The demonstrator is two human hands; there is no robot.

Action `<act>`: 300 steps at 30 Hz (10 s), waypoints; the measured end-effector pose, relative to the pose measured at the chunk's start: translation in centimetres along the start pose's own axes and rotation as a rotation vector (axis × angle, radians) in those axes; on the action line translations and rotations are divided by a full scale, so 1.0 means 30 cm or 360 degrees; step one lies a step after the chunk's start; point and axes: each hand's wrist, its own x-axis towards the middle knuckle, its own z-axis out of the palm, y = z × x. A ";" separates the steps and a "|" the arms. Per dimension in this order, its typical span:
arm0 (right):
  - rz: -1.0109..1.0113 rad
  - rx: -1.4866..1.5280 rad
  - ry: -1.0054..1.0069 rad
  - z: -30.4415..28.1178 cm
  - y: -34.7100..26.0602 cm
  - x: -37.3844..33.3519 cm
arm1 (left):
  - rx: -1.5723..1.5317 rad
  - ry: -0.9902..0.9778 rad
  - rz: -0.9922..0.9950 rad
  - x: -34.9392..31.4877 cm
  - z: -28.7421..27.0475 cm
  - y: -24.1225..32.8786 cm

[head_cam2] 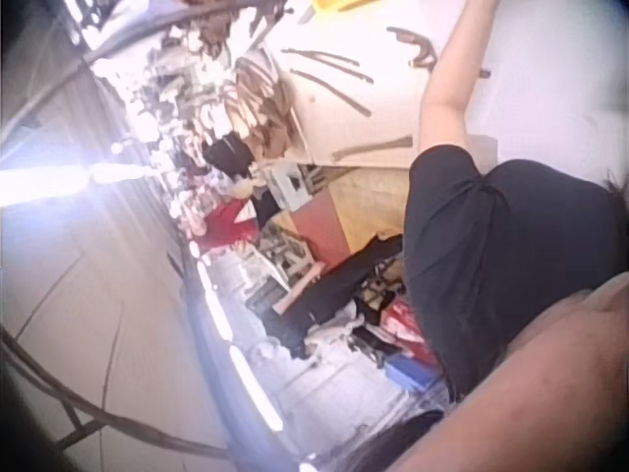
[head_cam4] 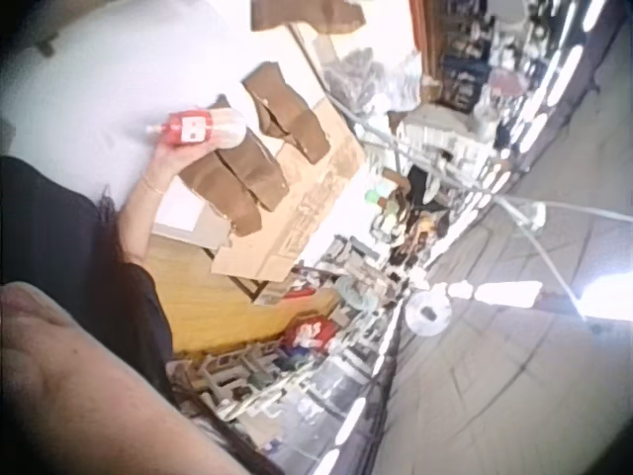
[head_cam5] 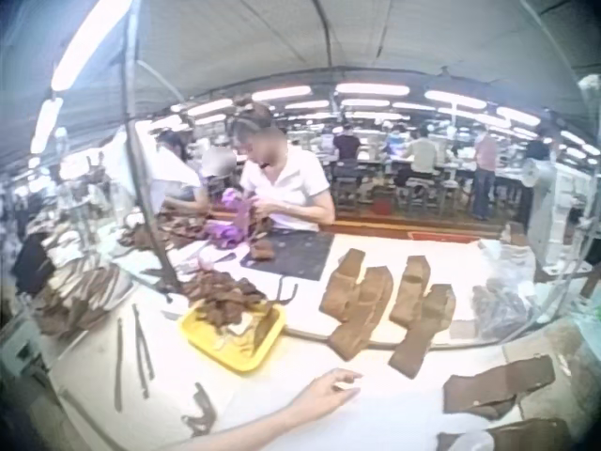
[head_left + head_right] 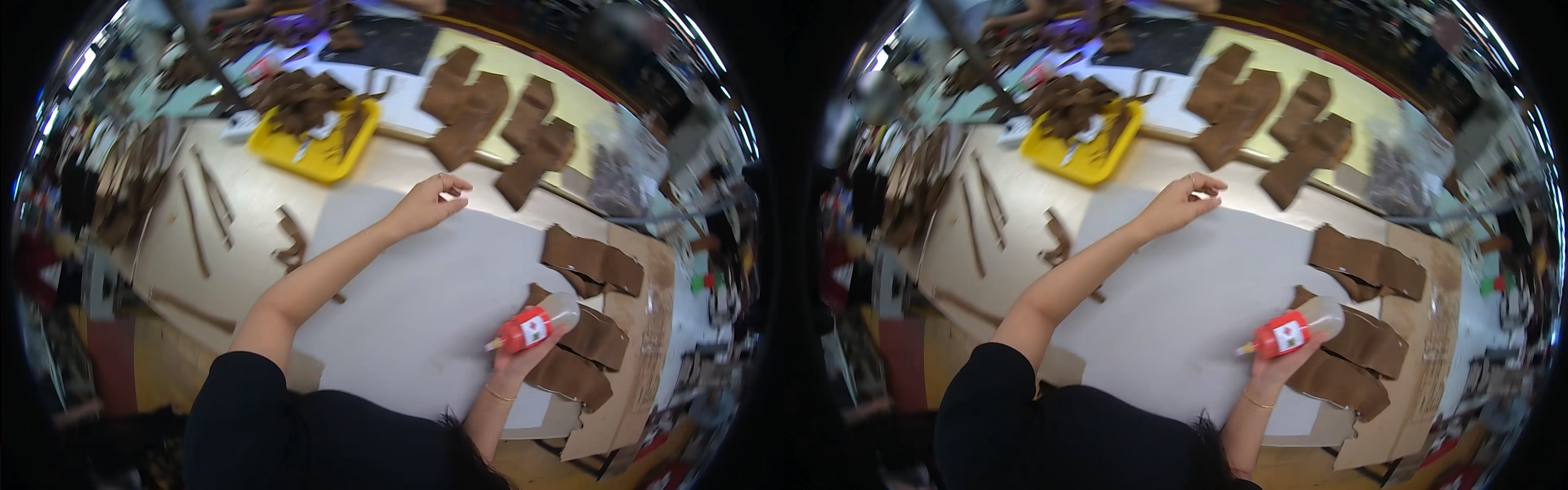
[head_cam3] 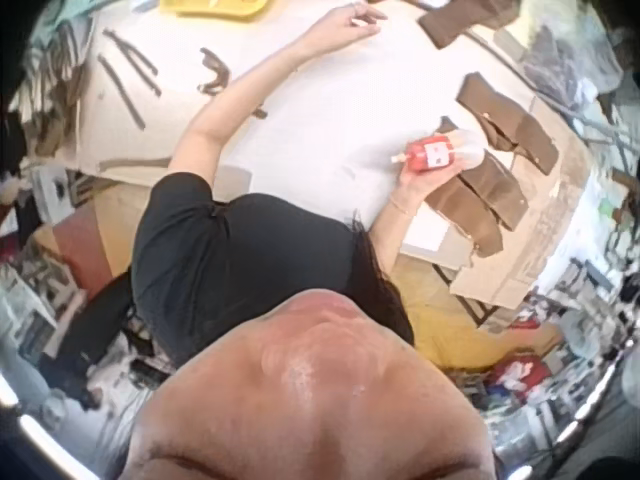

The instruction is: The person applies glue from a red-capped bottle to the edges of brown leather pieces and long leather straps on a worktable. They handle each item one at a time, applying glue along seams and edges, then set the items aside.

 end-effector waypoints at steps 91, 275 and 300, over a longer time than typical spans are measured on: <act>-0.0490 -0.1259 -0.0871 0.387 0.276 0.241 | 0.1450 0.0069 0.0254 -0.534 -0.038 -0.031; -0.0593 -0.1839 -0.1154 0.597 0.404 0.477 | 0.1260 0.0156 0.0137 -0.281 -0.258 -0.144; 0.0462 -0.0319 -0.0636 0.290 0.163 0.356 | 0.1403 0.0171 0.0173 -0.282 -0.246 -0.143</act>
